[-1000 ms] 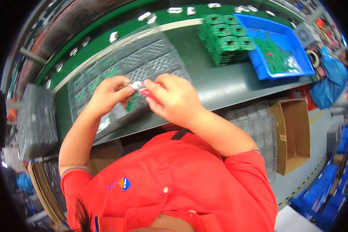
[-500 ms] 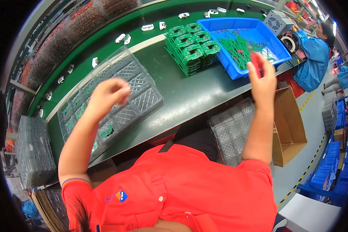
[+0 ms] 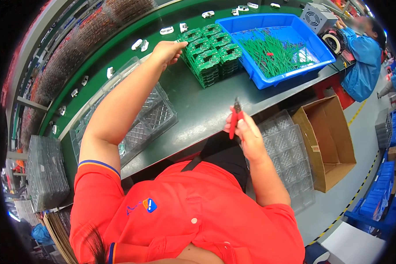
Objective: The recorder is assembling and trimming printed circuit boards (PCBs) using wire cutters at a production line.
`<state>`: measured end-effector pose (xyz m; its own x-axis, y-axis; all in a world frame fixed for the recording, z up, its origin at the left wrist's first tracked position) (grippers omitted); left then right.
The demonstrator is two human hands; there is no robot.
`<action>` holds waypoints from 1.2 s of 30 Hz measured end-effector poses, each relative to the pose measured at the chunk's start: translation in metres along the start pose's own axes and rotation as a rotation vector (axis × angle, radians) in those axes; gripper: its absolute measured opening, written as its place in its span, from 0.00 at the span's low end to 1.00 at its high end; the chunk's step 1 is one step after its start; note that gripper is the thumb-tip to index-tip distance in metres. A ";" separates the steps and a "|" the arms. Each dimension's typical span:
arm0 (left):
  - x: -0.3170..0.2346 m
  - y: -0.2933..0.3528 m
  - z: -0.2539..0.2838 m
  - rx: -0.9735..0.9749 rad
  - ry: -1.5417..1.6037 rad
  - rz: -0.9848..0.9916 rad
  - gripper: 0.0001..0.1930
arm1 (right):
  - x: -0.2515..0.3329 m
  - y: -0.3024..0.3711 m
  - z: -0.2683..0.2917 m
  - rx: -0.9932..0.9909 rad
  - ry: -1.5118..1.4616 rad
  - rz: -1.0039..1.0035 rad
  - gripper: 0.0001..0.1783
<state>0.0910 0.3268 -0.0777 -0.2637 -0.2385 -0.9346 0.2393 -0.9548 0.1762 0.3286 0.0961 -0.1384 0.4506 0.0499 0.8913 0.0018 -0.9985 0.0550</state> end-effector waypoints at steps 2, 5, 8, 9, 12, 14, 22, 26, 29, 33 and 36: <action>-0.003 0.000 -0.002 -0.030 -0.020 -0.029 0.14 | 0.001 -0.006 0.002 0.006 0.007 0.021 0.27; -0.010 0.010 -0.002 -0.030 0.029 -0.081 0.12 | 0.006 -0.005 -0.008 0.001 0.039 0.040 0.24; -0.021 0.031 -0.003 -0.011 0.350 -0.110 0.10 | 0.012 -0.002 -0.021 0.032 -0.053 0.033 0.21; -0.024 0.037 0.001 0.035 0.554 -0.121 0.10 | 0.019 -0.001 -0.027 -0.003 -0.064 0.085 0.18; -0.017 0.071 0.037 0.034 0.573 -0.170 0.10 | 0.026 -0.001 -0.024 -0.021 -0.132 0.125 0.13; -0.010 0.109 0.063 0.113 0.579 -0.183 0.09 | 0.031 -0.007 -0.018 0.023 -0.233 0.090 0.07; 0.077 0.240 0.096 0.199 0.488 -0.068 0.09 | -0.003 0.009 -0.086 0.166 -0.387 -0.287 0.26; 0.110 0.250 0.132 0.049 0.581 -0.209 0.16 | -0.029 0.006 -0.105 0.219 -0.199 -0.309 0.21; 0.121 0.260 0.166 -0.436 -0.682 -0.835 0.27 | -0.035 0.008 -0.114 0.176 -0.246 -0.419 0.18; 0.150 0.275 0.192 -0.321 -0.995 -0.686 0.33 | -0.026 0.009 -0.122 0.143 -0.253 -0.379 0.18; 0.145 0.288 0.206 -0.259 -1.052 -0.694 0.30 | -0.020 0.008 -0.138 0.197 -0.125 -0.354 0.20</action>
Point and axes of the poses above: each hand's wrist, its own y-axis away from the middle knuckle, its own z-axis out of the back of the hand, x = y × z, the point moved 3 cm from there along -y, towards the middle knuckle, and after that the axes turned 13 degrees about -x, right-handed, at the moved point
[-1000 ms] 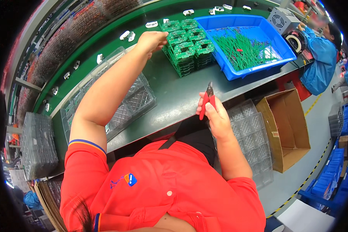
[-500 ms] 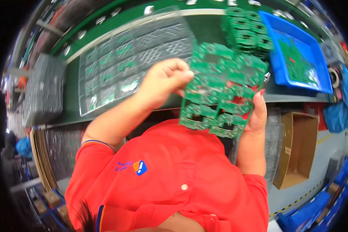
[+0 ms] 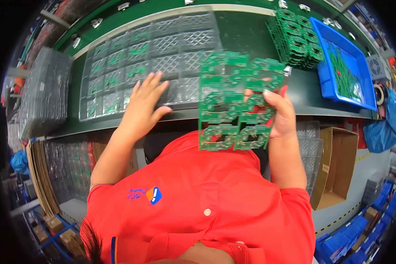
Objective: The recorder is assembling and trimming printed circuit boards (PCBs) using wire cutters at a production line.
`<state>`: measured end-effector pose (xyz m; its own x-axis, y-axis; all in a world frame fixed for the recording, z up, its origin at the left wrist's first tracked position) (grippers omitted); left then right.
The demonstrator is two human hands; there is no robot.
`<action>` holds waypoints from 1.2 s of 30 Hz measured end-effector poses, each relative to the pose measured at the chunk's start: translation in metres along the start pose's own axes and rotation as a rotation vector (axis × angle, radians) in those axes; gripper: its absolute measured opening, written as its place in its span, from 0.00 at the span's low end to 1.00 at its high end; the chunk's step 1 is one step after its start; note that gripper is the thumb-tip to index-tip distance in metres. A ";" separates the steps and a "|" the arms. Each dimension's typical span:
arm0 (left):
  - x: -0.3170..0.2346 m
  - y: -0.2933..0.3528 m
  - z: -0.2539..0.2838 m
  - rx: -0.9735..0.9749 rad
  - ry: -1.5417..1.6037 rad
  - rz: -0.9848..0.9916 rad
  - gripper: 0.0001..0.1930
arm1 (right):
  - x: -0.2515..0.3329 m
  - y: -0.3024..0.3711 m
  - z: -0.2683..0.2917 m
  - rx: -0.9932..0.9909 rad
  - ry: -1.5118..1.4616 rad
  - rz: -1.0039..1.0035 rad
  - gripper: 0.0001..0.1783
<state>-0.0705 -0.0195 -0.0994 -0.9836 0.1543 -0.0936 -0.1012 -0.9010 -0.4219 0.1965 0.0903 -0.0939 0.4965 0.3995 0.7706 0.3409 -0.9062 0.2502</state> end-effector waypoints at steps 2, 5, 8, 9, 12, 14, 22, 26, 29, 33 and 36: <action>-0.004 -0.004 0.008 -0.076 0.756 0.261 0.27 | -0.004 -0.004 -0.004 0.003 0.049 -0.026 0.19; -0.050 -0.025 0.011 0.166 1.932 0.691 0.24 | -0.009 -0.002 -0.029 0.063 0.053 -0.067 0.18; -0.070 -0.044 0.003 0.166 1.990 0.846 0.19 | -0.004 -0.002 -0.043 0.090 0.149 0.023 0.18; -0.071 -0.047 -0.001 0.128 1.980 0.891 0.17 | -0.001 -0.002 -0.042 0.070 0.244 0.108 0.17; -0.072 -0.056 0.007 -0.017 1.801 0.841 0.14 | 0.012 0.002 -0.048 0.045 0.371 0.284 0.15; -0.077 -0.059 0.003 -0.123 1.725 0.765 0.14 | 0.011 0.008 -0.050 -0.075 0.533 0.471 0.13; -0.058 -0.071 -0.021 0.103 2.021 1.057 0.18 | 0.048 -0.057 0.001 -0.047 0.332 0.107 0.16; -0.050 -0.070 -0.029 0.265 2.273 1.157 0.20 | 0.025 -0.102 0.043 -0.150 0.426 -0.092 0.16; -0.053 -0.068 -0.026 0.344 2.368 1.194 0.20 | 0.042 -0.099 0.037 -0.331 1.081 0.306 0.12; -0.055 -0.071 -0.009 0.170 1.960 0.945 0.18 | 0.062 -0.063 -0.005 -0.346 1.408 1.273 0.10; -0.063 -0.070 0.000 0.618 1.553 0.600 0.15 | 0.053 -0.047 -0.032 0.193 0.833 0.323 0.12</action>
Point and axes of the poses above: each hand's wrist, its own y-axis away from the middle knuckle, its own z-axis out of the back of the hand, x = y × z, the point moved 3 cm from there along -y, towards the middle knuckle, and after that the axes turned 13 degrees about -x, right-handed, at the moved point
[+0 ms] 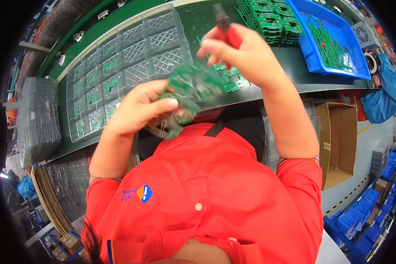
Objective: The recorder is assembling and trimming printed circuit boards (PCBs) using wire cutters at a production line.
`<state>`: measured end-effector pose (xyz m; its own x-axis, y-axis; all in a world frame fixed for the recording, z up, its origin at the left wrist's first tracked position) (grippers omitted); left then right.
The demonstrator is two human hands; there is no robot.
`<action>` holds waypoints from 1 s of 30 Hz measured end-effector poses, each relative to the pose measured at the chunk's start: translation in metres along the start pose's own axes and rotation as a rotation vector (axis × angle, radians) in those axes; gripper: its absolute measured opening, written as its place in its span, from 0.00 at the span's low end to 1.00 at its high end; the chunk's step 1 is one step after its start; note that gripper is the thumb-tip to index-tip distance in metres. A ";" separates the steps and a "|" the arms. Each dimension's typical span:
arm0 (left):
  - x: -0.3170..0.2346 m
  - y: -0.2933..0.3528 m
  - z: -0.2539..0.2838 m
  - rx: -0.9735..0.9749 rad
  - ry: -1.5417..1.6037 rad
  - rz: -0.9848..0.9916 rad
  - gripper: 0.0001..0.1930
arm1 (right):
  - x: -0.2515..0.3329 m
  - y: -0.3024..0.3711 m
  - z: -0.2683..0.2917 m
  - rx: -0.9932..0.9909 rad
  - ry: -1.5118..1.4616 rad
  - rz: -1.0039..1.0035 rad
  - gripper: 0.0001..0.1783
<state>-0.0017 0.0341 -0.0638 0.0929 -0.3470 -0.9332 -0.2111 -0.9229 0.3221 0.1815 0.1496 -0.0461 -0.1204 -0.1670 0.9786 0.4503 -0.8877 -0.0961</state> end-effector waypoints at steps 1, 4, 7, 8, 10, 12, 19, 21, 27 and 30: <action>0.006 -0.004 -0.003 0.077 -0.053 0.002 0.15 | 0.002 0.004 -0.008 0.195 -0.114 -0.100 0.13; 0.008 -0.013 -0.002 0.179 -0.131 0.082 0.17 | 0.007 0.019 -0.022 0.388 -0.136 -0.223 0.13; 0.000 -0.011 0.008 0.220 0.149 0.101 0.20 | -0.003 0.028 -0.015 0.265 -0.195 -0.253 0.11; 0.000 -0.013 0.021 0.164 0.335 0.132 0.20 | -0.006 0.030 -0.007 0.127 -0.249 -0.267 0.11; -0.003 -0.012 0.036 0.037 0.500 0.127 0.20 | -0.016 0.035 0.005 -0.078 -0.322 -0.211 0.12; 0.000 -0.012 0.040 -0.083 0.452 0.005 0.20 | -0.020 0.040 0.005 -0.156 -0.364 -0.200 0.12; -0.013 0.001 0.041 -0.294 0.226 -0.291 0.13 | -0.032 0.019 0.032 -0.502 -0.588 -0.249 0.22; -0.018 0.006 0.042 -0.289 0.221 -0.313 0.10 | -0.019 0.022 0.023 -0.309 -0.591 -0.235 0.27; -0.034 0.011 0.040 -0.365 0.049 -0.227 0.06 | 0.039 0.045 -0.021 0.175 0.378 0.443 0.32; -0.044 0.007 0.043 -0.363 -0.010 -0.275 0.06 | 0.037 0.035 -0.027 0.236 0.313 0.378 0.30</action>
<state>-0.0489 0.0502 -0.0269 0.0879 -0.0808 -0.9928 0.1747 -0.9800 0.0952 0.1686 0.1005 -0.0180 -0.1530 -0.6080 0.7790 0.6956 -0.6262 -0.3522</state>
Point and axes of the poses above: each hand's wrist, its own y-axis away from the middle knuckle, its own z-axis out of the back of the hand, x = y × z, the point moved 3 cm from there along -y, towards the middle knuckle, and after that the axes turned 13 degrees about -x, right-handed, at the moved point
